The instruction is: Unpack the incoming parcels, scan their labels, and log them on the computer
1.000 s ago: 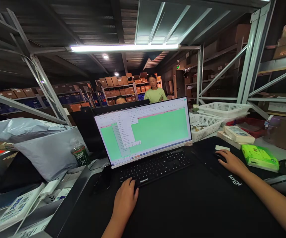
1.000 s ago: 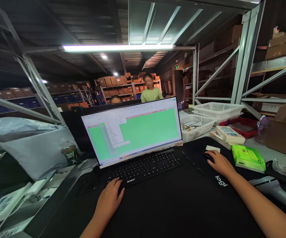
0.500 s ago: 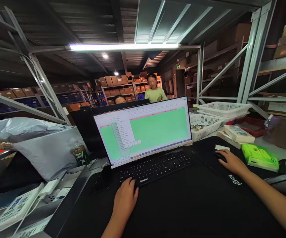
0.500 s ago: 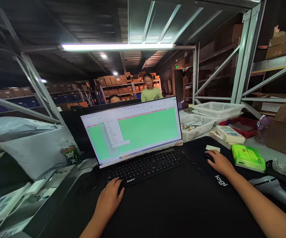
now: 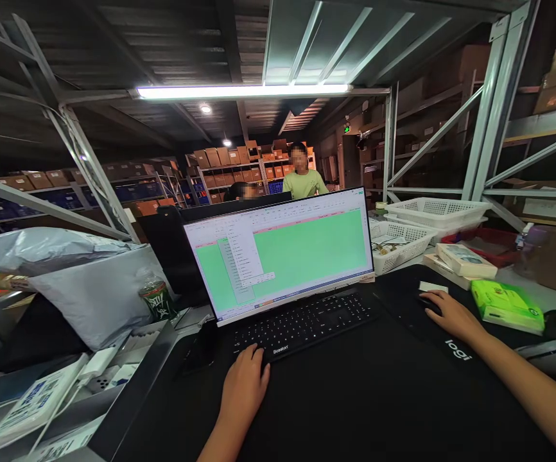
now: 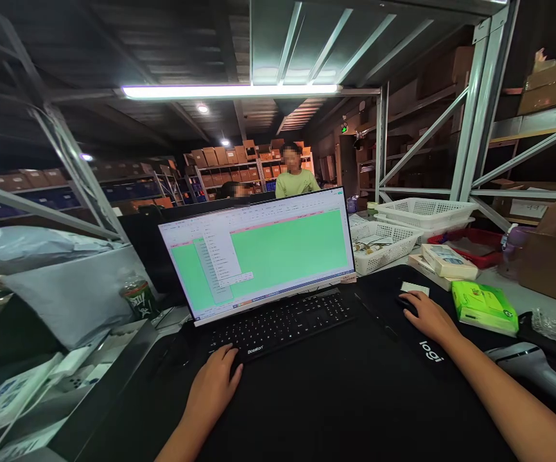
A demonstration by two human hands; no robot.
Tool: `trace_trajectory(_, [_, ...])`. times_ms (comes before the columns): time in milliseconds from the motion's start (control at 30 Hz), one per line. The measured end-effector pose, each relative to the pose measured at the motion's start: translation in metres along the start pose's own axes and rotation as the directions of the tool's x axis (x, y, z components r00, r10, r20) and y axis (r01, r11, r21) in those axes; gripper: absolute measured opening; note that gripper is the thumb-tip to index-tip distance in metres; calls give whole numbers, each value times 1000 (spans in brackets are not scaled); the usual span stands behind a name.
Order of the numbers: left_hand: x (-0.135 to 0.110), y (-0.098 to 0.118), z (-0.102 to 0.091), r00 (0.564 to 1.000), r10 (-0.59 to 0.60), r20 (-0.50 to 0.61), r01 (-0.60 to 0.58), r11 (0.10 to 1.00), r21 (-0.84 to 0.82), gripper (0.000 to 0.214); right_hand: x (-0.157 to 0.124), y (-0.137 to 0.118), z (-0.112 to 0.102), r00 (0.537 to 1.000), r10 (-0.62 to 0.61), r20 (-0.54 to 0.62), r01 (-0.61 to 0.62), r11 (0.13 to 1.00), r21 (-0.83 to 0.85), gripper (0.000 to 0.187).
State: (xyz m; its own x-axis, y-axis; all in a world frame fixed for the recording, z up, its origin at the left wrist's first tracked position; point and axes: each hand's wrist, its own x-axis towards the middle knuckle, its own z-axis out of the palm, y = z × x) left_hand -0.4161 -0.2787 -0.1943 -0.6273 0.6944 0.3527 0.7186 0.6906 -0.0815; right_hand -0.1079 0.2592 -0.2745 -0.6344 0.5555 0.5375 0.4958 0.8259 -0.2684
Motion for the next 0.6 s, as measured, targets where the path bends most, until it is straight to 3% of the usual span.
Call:
trace_trajectory(267, [-1,-2,5,999,11,-48,-13,999,-40,39,-1,-3,-4,1000,0,2,0,1000,-4,45])
trace_trajectory(600, [0,-2,5,1000,7,-25,-7,1000,-13,41,-1,-7,-6,1000,-7,-3,7,1000,-16,44])
